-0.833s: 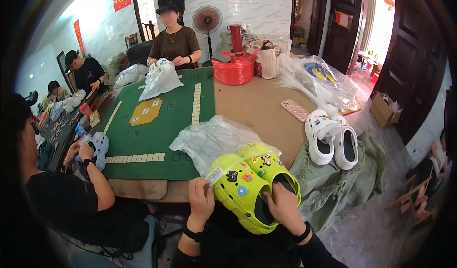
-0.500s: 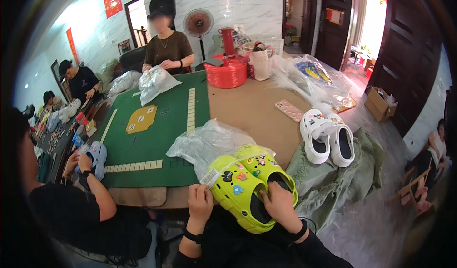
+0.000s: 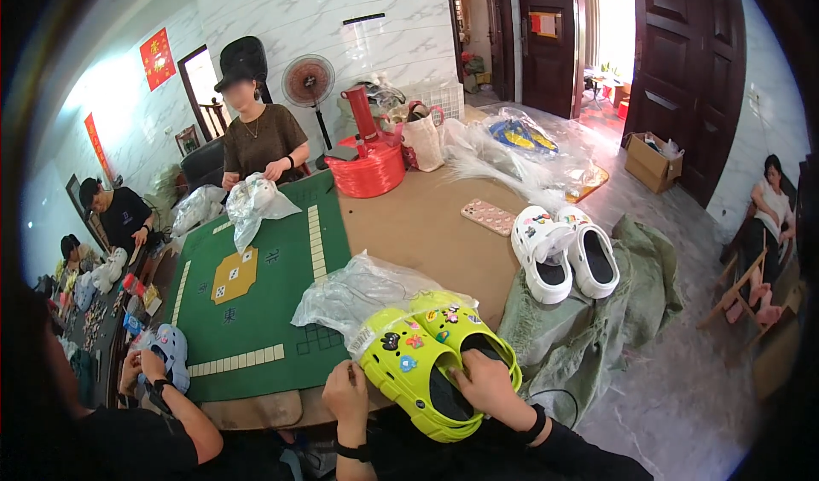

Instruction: Placing pairs of foam clogs into plastic bags for final packaging.

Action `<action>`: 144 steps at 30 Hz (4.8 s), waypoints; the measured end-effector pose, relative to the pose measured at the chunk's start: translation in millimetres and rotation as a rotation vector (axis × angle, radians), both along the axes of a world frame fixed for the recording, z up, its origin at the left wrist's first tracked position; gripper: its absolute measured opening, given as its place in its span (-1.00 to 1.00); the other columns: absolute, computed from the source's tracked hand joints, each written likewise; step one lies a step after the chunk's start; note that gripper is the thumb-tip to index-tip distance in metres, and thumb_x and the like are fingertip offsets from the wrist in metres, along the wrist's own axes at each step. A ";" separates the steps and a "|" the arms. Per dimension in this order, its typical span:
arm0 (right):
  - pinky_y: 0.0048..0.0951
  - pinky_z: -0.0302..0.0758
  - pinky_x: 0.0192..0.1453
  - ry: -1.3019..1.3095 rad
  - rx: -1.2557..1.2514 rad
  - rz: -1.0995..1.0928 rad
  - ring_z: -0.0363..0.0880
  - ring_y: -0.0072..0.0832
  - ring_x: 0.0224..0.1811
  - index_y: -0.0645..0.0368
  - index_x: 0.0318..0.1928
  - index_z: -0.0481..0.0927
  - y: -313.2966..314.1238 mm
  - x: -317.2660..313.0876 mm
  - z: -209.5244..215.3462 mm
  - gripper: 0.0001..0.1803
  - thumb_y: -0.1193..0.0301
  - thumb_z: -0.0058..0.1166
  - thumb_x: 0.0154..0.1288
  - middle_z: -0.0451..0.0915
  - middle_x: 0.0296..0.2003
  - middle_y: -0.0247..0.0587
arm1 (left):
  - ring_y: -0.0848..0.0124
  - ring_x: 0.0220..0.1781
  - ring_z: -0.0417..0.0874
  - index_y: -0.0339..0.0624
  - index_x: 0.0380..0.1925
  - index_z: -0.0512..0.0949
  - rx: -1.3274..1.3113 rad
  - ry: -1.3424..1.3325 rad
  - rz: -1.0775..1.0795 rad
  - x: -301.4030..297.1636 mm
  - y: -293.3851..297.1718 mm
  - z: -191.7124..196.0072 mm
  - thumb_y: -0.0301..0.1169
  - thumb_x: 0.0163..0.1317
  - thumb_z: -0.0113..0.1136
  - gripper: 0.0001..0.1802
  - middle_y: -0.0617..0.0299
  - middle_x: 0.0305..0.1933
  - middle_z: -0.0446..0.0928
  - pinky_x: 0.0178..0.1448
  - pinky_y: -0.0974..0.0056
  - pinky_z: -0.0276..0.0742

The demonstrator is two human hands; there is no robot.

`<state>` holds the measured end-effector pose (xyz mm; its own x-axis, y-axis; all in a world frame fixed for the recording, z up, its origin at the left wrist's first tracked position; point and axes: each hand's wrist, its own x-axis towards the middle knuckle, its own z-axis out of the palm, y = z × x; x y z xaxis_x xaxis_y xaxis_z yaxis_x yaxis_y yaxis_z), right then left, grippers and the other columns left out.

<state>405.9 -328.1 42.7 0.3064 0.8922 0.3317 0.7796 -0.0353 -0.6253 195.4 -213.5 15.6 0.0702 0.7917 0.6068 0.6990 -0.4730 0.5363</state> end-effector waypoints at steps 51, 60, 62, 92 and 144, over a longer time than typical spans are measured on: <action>-0.20 0.49 -0.45 -0.153 0.008 -0.042 0.54 -0.10 -0.48 0.25 -0.32 0.45 29.3 -36.2 -10.7 -0.75 0.31 0.10 0.19 0.47 -0.42 -0.05 | 0.05 -0.30 0.49 -0.32 -0.31 0.44 0.209 0.098 -0.450 -11.7 -23.2 15.7 -0.70 0.02 0.15 -0.80 0.02 -0.33 0.47 -0.23 0.12 0.45; -0.30 0.53 -0.46 -0.212 -0.002 -0.014 0.58 -0.20 -0.49 0.22 -0.29 0.42 49.8 -57.3 -10.2 -0.79 0.32 0.05 0.23 0.48 -0.48 -0.07 | 0.02 -0.13 0.44 -0.29 -0.26 0.47 0.114 0.172 -0.001 4.6 -46.4 14.6 -0.63 0.06 0.08 -0.80 0.03 -0.22 0.45 0.01 -0.01 0.31; -0.22 0.53 -0.42 -0.118 0.016 0.026 0.58 -0.10 -0.46 0.32 -0.16 0.46 53.6 -57.2 -8.1 -0.67 0.29 0.07 0.22 0.52 -0.42 0.01 | 0.01 -0.05 0.43 -0.26 -0.19 0.49 0.102 0.127 -0.130 5.5 -60.7 14.7 -0.60 0.04 0.13 -0.73 0.01 -0.19 0.45 0.07 0.03 0.27; -0.51 0.45 -0.17 0.801 0.251 -0.042 0.49 -0.55 -0.29 0.34 -0.11 0.53 80.0 36.0 -85.4 -0.81 0.49 0.00 0.33 0.58 -0.30 -0.21 | 0.15 -0.11 0.46 0.05 -0.23 0.56 0.066 0.278 -0.346 10.5 -88.9 4.8 -0.07 0.05 0.26 -0.67 0.04 -0.19 0.40 -0.10 0.17 0.28; -0.25 0.47 -0.13 -0.029 0.326 0.214 0.53 -0.11 -0.22 0.24 -0.29 0.55 62.9 26.3 -17.6 -0.89 0.56 0.10 0.13 0.56 -0.32 -0.06 | 0.13 -0.19 0.41 0.00 -0.39 0.56 0.130 0.355 -0.324 19.0 -86.4 6.6 -0.07 -0.07 0.34 -0.67 0.11 -0.32 0.36 -0.15 0.12 0.28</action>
